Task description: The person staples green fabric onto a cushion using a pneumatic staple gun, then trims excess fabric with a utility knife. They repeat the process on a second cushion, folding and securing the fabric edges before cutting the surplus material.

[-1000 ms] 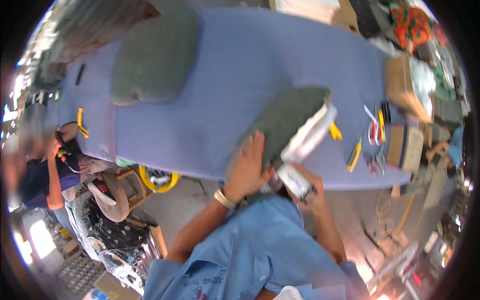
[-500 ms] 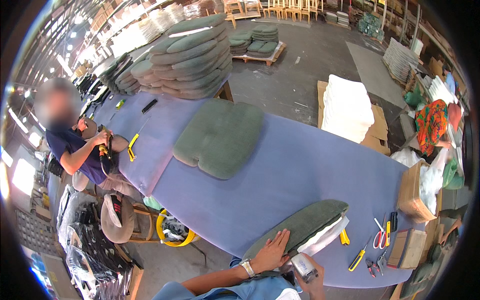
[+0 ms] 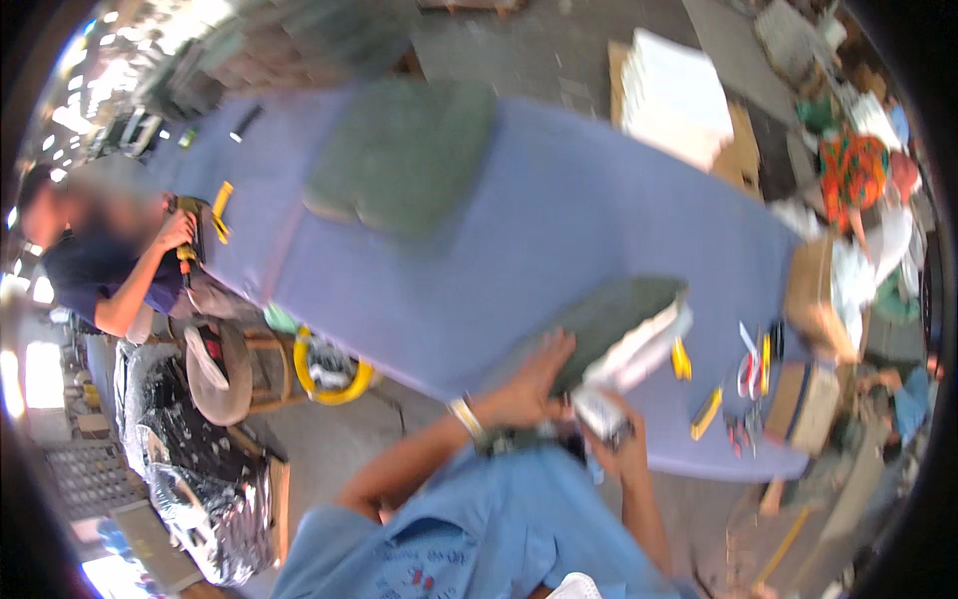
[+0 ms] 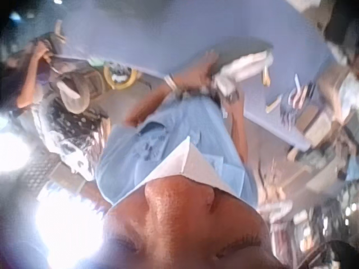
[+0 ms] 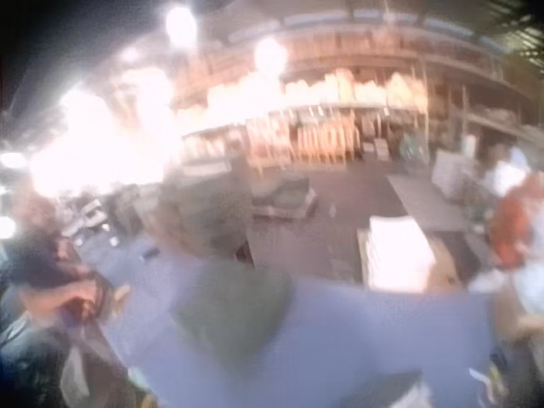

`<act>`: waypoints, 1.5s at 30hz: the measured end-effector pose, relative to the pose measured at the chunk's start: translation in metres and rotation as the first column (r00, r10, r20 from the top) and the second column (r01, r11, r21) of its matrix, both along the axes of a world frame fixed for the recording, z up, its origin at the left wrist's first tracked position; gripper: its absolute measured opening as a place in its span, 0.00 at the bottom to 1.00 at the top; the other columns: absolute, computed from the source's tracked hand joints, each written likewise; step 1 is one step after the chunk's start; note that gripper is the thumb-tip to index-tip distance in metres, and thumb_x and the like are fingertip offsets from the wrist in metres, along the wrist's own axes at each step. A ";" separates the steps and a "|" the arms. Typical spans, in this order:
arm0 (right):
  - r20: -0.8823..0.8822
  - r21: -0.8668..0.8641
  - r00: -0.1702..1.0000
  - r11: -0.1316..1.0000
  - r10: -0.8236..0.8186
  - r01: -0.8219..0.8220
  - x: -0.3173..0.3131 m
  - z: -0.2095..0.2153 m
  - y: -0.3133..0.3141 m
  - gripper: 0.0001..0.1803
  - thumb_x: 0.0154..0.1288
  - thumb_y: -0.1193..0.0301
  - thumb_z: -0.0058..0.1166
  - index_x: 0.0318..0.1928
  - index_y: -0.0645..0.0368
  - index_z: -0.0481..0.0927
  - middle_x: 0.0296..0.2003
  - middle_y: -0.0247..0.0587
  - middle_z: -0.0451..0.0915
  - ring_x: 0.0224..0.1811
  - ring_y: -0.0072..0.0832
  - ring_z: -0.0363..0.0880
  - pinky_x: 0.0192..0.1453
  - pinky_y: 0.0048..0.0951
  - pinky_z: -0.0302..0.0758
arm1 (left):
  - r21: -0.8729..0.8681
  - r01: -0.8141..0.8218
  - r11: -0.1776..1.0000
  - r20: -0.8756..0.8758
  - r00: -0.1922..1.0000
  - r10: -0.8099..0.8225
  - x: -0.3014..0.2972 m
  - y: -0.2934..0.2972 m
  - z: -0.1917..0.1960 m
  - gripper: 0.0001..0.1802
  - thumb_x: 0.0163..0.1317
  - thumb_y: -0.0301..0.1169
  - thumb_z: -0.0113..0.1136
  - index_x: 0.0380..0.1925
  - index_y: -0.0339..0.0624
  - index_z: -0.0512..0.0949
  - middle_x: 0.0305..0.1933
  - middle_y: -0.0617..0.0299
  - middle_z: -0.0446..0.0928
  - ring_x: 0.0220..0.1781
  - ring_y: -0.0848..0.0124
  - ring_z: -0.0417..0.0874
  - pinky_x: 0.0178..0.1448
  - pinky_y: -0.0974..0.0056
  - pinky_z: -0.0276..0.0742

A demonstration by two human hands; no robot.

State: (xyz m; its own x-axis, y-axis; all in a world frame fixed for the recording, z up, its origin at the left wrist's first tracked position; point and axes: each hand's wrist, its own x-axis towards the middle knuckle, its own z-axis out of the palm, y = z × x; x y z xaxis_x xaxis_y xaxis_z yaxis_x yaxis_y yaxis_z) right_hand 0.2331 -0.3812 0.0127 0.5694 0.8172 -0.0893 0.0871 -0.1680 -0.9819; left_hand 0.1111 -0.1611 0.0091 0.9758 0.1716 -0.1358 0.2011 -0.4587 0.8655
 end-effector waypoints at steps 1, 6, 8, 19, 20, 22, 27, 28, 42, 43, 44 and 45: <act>0.069 -0.014 0.996 0.998 0.058 -0.058 0.005 0.001 0.001 0.31 0.59 0.72 0.67 0.64 0.64 0.80 0.60 0.54 0.85 0.64 0.38 0.83 0.71 0.38 0.74 | -0.215 0.010 0.976 -0.037 0.999 -0.018 -0.003 0.016 0.017 0.59 0.64 0.56 0.69 0.81 0.33 0.50 0.86 0.37 0.45 0.88 0.48 0.44 0.88 0.50 0.42; 0.071 -0.006 0.992 0.994 0.109 -0.109 0.007 0.039 0.018 0.32 0.56 0.78 0.66 0.65 0.61 0.80 0.55 0.52 0.86 0.57 0.40 0.87 0.64 0.35 0.79 | -0.513 -0.274 0.814 -0.201 0.960 0.196 -0.022 0.021 -0.032 0.41 0.80 0.54 0.48 0.83 0.44 0.53 0.88 0.45 0.45 0.89 0.54 0.40 0.88 0.53 0.40; 0.091 -0.032 0.989 0.993 0.114 -0.111 0.007 0.042 0.021 0.32 0.55 0.78 0.66 0.64 0.60 0.80 0.54 0.51 0.86 0.55 0.40 0.88 0.62 0.35 0.80 | -0.407 -0.233 0.883 -0.161 0.970 0.182 -0.020 0.015 -0.033 0.40 0.80 0.55 0.46 0.83 0.45 0.53 0.88 0.45 0.44 0.90 0.55 0.39 0.88 0.52 0.37; 0.191 0.028 0.981 0.999 0.039 -0.045 -0.002 0.033 0.017 0.35 0.50 0.78 0.69 0.63 0.63 0.82 0.56 0.53 0.86 0.56 0.41 0.89 0.61 0.36 0.82 | 0.040 -0.109 0.993 -0.091 0.989 0.112 -0.022 -0.014 0.008 0.52 0.72 0.49 0.61 0.82 0.35 0.44 0.86 0.37 0.42 0.88 0.40 0.43 0.83 0.35 0.52; 0.193 -0.003 0.981 1.000 0.026 -0.026 -0.005 0.035 0.016 0.35 0.49 0.78 0.69 0.63 0.63 0.82 0.56 0.53 0.86 0.56 0.41 0.89 0.61 0.36 0.82 | 0.058 -0.106 0.993 -0.108 0.988 0.112 -0.020 -0.014 0.010 0.52 0.71 0.46 0.62 0.82 0.34 0.44 0.86 0.38 0.43 0.87 0.40 0.44 0.82 0.35 0.54; 0.200 -0.063 0.980 0.998 0.002 0.011 -0.011 0.038 0.014 0.37 0.48 0.77 0.70 0.64 0.62 0.82 0.57 0.52 0.86 0.56 0.41 0.89 0.62 0.35 0.82 | 0.097 -0.100 0.990 -0.139 0.984 0.113 -0.018 -0.015 0.013 0.52 0.70 0.41 0.64 0.82 0.33 0.44 0.86 0.38 0.44 0.87 0.40 0.46 0.81 0.35 0.57; 0.188 -0.024 0.982 0.999 0.035 -0.031 -0.019 0.037 0.008 0.35 0.53 0.78 0.70 0.65 0.67 0.80 0.57 0.54 0.86 0.58 0.39 0.88 0.63 0.35 0.81 | 0.115 -0.104 0.988 -0.211 0.969 0.127 -0.019 -0.016 0.016 0.54 0.65 0.33 0.67 0.82 0.33 0.43 0.87 0.41 0.44 0.87 0.42 0.47 0.81 0.35 0.58; 0.184 -0.046 0.982 0.998 0.051 -0.043 -0.019 0.038 0.008 0.33 0.56 0.78 0.70 0.65 0.69 0.79 0.58 0.54 0.85 0.58 0.38 0.87 0.64 0.35 0.81 | 0.121 -0.108 0.987 -0.212 0.968 0.132 -0.019 -0.016 0.017 0.54 0.64 0.32 0.67 0.82 0.34 0.42 0.87 0.42 0.45 0.87 0.43 0.47 0.81 0.36 0.58; -0.078 -0.160 0.997 0.986 0.026 -0.038 -0.012 0.043 0.013 0.40 0.50 0.64 0.69 0.68 0.59 0.80 0.54 0.52 0.87 0.52 0.37 0.89 0.58 0.32 0.82 | 0.228 -0.150 0.962 -0.189 0.963 0.195 -0.015 -0.031 0.018 0.57 0.58 0.28 0.71 0.82 0.35 0.45 0.86 0.44 0.48 0.87 0.47 0.51 0.80 0.37 0.63; -0.109 -0.131 0.994 0.991 0.004 -0.018 -0.014 0.042 0.013 0.40 0.50 0.63 0.68 0.68 0.59 0.80 0.54 0.52 0.87 0.52 0.37 0.89 0.58 0.33 0.82 | 0.239 -0.143 0.960 -0.182 0.965 0.189 -0.015 -0.029 0.018 0.58 0.57 0.28 0.71 0.82 0.35 0.45 0.86 0.44 0.48 0.87 0.47 0.51 0.80 0.37 0.63; -0.077 -0.112 0.997 0.993 0.014 -0.023 -0.016 0.040 0.013 0.41 0.50 0.63 0.69 0.68 0.60 0.80 0.54 0.52 0.87 0.52 0.37 0.89 0.58 0.33 0.82 | 0.236 -0.147 0.961 -0.186 0.963 0.193 -0.015 -0.029 0.018 0.57 0.57 0.28 0.71 0.82 0.35 0.46 0.86 0.44 0.48 0.87 0.47 0.51 0.80 0.37 0.63; -0.045 -0.092 0.999 0.995 0.022 -0.026 -0.016 0.037 0.011 0.41 0.50 0.64 0.69 0.68 0.60 0.80 0.54 0.52 0.87 0.52 0.37 0.89 0.58 0.33 0.82 | 0.233 -0.150 0.961 -0.190 0.962 0.197 -0.015 -0.030 0.018 0.57 0.58 0.28 0.71 0.82 0.36 0.46 0.86 0.44 0.48 0.87 0.47 0.51 0.80 0.37 0.63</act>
